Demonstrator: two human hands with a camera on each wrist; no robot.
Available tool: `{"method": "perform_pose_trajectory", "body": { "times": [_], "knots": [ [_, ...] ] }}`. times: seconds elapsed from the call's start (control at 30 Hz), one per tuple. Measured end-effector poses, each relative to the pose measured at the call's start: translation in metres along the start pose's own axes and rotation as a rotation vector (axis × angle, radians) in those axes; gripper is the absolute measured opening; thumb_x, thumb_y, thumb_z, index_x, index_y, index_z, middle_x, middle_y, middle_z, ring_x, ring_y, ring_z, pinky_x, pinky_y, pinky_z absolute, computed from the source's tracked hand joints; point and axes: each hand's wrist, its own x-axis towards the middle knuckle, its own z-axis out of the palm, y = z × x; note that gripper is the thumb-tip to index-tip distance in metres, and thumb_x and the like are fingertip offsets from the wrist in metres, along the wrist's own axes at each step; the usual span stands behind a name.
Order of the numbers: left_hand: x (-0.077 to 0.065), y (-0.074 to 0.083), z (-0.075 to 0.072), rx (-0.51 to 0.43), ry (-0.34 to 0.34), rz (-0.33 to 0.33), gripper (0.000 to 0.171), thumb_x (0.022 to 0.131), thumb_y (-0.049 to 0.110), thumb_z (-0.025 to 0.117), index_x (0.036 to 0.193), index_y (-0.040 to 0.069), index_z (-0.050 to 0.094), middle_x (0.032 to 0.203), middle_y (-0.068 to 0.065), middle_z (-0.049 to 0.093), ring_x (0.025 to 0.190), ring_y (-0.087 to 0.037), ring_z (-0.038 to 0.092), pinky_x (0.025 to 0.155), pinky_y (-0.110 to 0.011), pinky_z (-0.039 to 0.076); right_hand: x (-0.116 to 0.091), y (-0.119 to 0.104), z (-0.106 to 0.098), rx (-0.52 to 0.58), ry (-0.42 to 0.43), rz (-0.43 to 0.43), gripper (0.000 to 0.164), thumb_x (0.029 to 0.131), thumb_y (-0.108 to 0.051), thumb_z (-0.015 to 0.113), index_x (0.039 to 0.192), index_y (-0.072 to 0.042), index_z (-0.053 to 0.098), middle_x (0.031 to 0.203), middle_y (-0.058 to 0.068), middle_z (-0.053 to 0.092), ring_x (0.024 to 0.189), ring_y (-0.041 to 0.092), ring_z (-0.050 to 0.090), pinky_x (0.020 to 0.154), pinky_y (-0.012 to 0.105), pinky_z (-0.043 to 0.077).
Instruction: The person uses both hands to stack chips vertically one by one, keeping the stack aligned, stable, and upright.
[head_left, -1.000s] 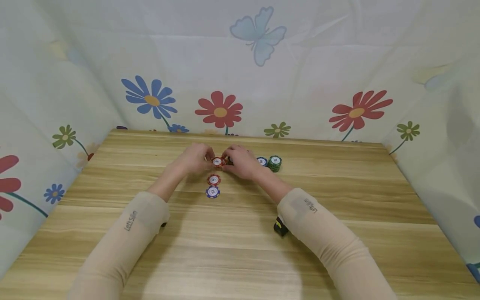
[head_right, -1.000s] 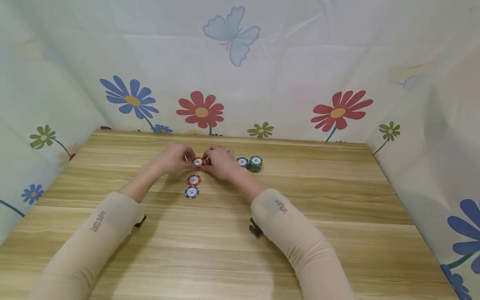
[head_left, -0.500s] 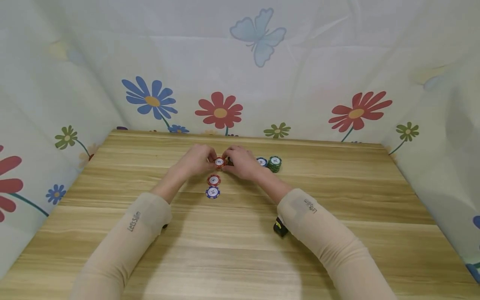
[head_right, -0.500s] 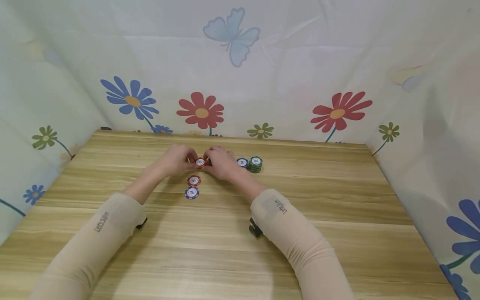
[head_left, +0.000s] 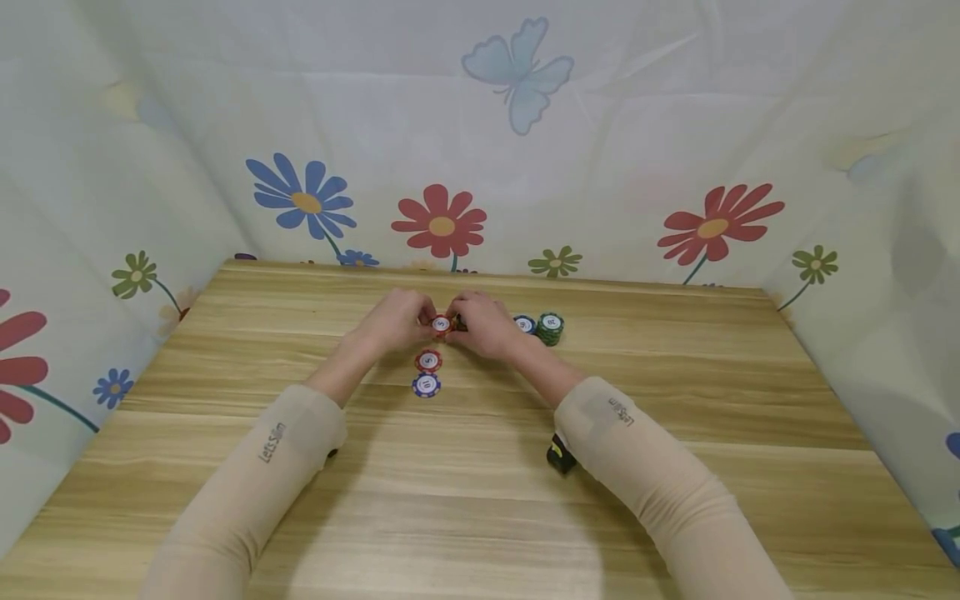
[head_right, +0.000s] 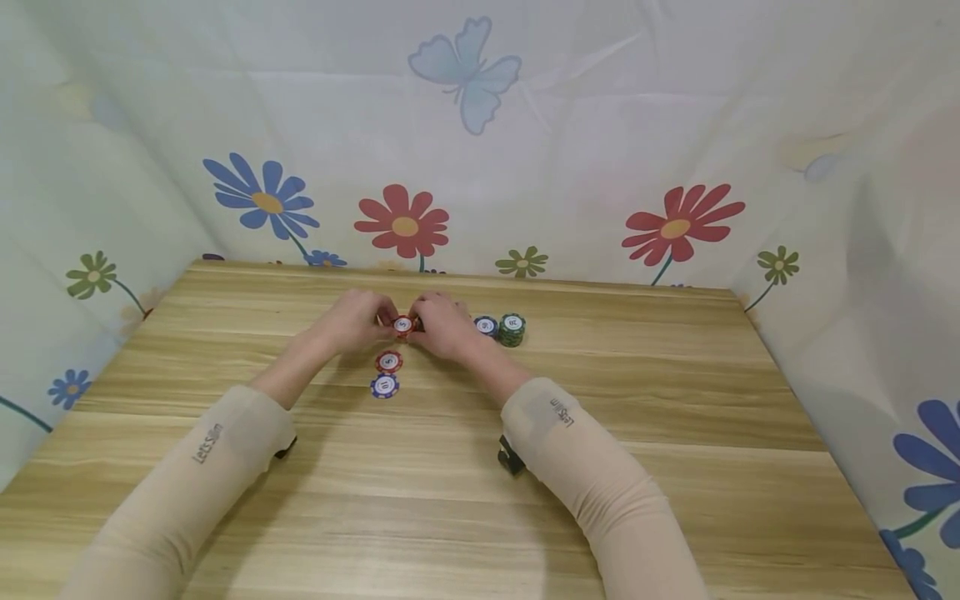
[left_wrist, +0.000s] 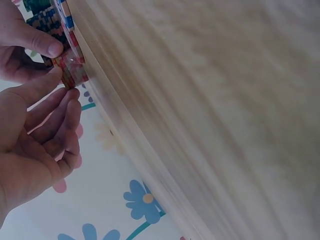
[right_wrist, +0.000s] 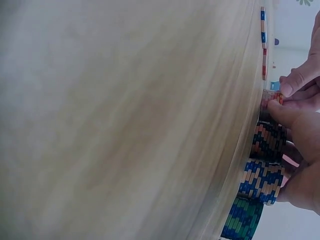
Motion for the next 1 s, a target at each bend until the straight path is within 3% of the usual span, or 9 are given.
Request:
{"method": "perform_pose_trajectory", "body": {
  "times": [0.3, 0.47, 0.7, 0.9, 1.0],
  "knots": [
    [-0.005, 0.0, 0.001, 0.0, 0.003, -0.053, 0.021, 0.09, 0.017, 0.08, 0.101, 0.002, 0.07, 0.09, -0.008, 0.068, 0.082, -0.024, 0.06, 0.074, -0.037, 0.051, -0.003, 0.008, -0.003, 0.027, -0.003, -0.003, 0.048, 0.094, -0.032, 0.078, 0.13, -0.002, 0.065, 0.134, 0.014, 0.061, 0.125, 0.031, 0.054, 0.101, 0.047, 0.046],
    [-0.011, 0.003, -0.002, 0.047, -0.028, -0.068, 0.021, 0.088, 0.019, 0.081, 0.088, 0.006, 0.066, 0.081, -0.005, 0.064, 0.075, -0.022, 0.057, 0.068, -0.035, 0.047, -0.005, 0.013, -0.009, 0.057, -0.014, 0.026, 0.054, 0.092, -0.03, 0.08, 0.134, -0.001, 0.062, 0.136, 0.016, 0.059, 0.128, 0.032, 0.051, 0.107, 0.044, 0.042],
    [-0.022, 0.016, -0.006, 0.105, -0.157, -0.136, 0.038, 0.088, 0.03, 0.082, 0.062, 0.01, 0.063, 0.056, 0.002, 0.053, 0.054, -0.014, 0.045, 0.055, -0.031, 0.036, -0.007, 0.018, -0.017, 0.015, -0.027, 0.032, 0.057, 0.091, -0.032, 0.081, 0.135, -0.003, 0.062, 0.138, 0.017, 0.058, 0.128, 0.034, 0.05, 0.107, 0.043, 0.042],
    [-0.033, 0.03, -0.006, 0.147, -0.265, -0.231, 0.044, 0.084, 0.046, 0.084, 0.067, 0.012, 0.062, 0.055, 0.004, 0.049, 0.052, -0.012, 0.042, 0.051, -0.03, 0.033, -0.015, 0.022, -0.025, 0.038, -0.021, 0.044, 0.059, 0.089, -0.034, 0.082, 0.135, -0.003, 0.062, 0.141, 0.019, 0.057, 0.132, 0.036, 0.048, 0.109, 0.046, 0.04],
    [-0.037, 0.035, -0.005, 0.175, -0.293, -0.232, 0.043, 0.081, 0.047, 0.086, 0.073, 0.012, 0.063, 0.061, 0.003, 0.052, 0.057, -0.014, 0.044, 0.054, -0.031, 0.035, -0.019, 0.025, -0.027, 0.043, -0.021, 0.055, 0.06, 0.089, -0.035, 0.082, 0.136, -0.003, 0.061, 0.142, 0.019, 0.056, 0.133, 0.037, 0.047, 0.11, 0.046, 0.04]
  ]
}}
